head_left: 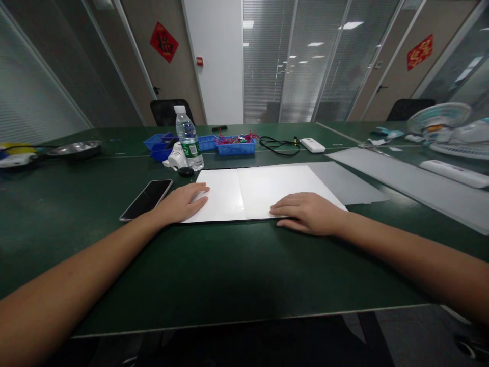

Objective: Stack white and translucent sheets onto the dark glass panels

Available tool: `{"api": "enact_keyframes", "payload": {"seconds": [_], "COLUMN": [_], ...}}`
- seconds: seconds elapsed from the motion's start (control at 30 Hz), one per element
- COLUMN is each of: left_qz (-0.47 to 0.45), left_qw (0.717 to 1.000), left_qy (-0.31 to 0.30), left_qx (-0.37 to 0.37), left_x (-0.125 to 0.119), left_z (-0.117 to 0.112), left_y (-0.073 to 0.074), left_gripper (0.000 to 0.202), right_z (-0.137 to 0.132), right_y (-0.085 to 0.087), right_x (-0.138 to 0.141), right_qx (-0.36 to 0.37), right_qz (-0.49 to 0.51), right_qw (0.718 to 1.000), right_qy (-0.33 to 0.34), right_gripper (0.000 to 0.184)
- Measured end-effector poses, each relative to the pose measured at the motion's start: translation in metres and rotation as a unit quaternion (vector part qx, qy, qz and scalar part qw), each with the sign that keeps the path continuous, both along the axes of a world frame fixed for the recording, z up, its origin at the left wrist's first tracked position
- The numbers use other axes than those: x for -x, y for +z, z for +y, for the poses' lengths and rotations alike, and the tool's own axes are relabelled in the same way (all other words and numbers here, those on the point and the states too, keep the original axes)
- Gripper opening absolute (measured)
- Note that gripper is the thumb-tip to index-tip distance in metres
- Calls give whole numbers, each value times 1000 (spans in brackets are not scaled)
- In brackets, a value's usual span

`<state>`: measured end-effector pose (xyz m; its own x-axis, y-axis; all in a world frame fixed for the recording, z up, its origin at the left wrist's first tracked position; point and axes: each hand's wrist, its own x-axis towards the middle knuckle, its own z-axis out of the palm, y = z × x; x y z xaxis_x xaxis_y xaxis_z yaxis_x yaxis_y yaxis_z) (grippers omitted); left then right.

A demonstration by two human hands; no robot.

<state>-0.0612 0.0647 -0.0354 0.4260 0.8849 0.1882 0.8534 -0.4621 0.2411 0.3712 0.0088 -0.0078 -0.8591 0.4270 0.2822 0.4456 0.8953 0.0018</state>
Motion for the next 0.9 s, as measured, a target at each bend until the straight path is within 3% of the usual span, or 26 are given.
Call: {"api": "enact_keyframes", "payload": {"seconds": [0.07, 0.13, 0.23, 0.37, 0.47, 0.67, 0.9], "left_qz": [2, 2, -3, -5, -4, -9, -17], "left_qw": [1000, 1000, 1000, 1000, 1000, 1000, 1000], "left_qy": [0, -2, -3, -4, -6, 1, 2], "left_qx": [0, 1, 3, -2, -1, 7, 11], "left_x": [0, 1, 1, 3, 3, 2, 1], "left_z": [0, 0, 1, 3, 4, 2, 1], "left_y": [0, 0, -1, -3, -4, -2, -2], "left_gripper": [67, 67, 67, 67, 66, 68, 73], "right_z": [3, 11, 31, 58, 70, 68, 40], "right_y": [2, 5, 9, 9, 7, 4, 2], "right_x": [-2, -13, -40, -78, -97, -90, -46], "right_qx": [12, 12, -3, -9, 1, 29, 44], "right_qz": [8, 13, 5, -54, -69, -39, -6], "right_qw": [1000, 999, 987, 943, 916, 930, 976], "right_qy": [9, -30, -158, -329, -395, -365, -211], "right_gripper": [45, 50, 56, 66, 71, 70, 62]}}
